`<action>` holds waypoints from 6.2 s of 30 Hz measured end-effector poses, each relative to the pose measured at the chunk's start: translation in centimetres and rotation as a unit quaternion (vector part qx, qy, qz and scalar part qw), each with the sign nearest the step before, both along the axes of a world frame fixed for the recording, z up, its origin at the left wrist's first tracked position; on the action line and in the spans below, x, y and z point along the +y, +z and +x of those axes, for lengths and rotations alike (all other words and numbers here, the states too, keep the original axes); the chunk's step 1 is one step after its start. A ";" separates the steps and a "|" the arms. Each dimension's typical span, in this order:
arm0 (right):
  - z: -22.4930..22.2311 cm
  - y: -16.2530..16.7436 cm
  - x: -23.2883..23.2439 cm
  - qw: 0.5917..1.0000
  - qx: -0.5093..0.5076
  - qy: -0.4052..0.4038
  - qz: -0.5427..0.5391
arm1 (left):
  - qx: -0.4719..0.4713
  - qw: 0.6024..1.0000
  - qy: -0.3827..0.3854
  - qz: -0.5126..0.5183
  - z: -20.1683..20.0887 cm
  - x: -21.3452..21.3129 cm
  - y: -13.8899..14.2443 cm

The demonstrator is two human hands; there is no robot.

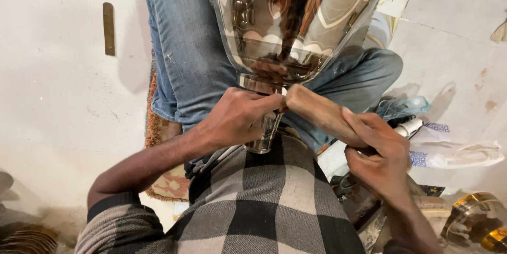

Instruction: The person sits cross-legged on the floor and repeatedly hammers a small metal piece held against the base of a large decorative metal vase. The person uses a wooden mallet to strike the metal piece while holding it in place with the other hand.

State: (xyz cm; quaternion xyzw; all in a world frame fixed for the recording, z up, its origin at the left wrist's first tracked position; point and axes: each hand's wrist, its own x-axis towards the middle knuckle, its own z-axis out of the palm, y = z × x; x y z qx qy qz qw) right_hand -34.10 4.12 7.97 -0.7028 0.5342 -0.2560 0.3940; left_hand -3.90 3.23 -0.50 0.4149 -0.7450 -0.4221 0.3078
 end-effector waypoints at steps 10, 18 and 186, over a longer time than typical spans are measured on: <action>-0.4 -2.5 7.2 0.967 -0.141 -0.198 -0.074 | -0.033 0.990 -0.132 -0.047 0.3 -0.8 -0.8; 0.2 -5.9 9.6 0.967 0.157 -0.038 -0.199 | -0.040 0.970 -0.218 -0.103 0.8 -1.9 -1.8; 12.7 5.5 -13.5 0.854 0.317 0.413 0.023 | 0.332 0.849 0.391 0.125 -3.2 6.0 -2.5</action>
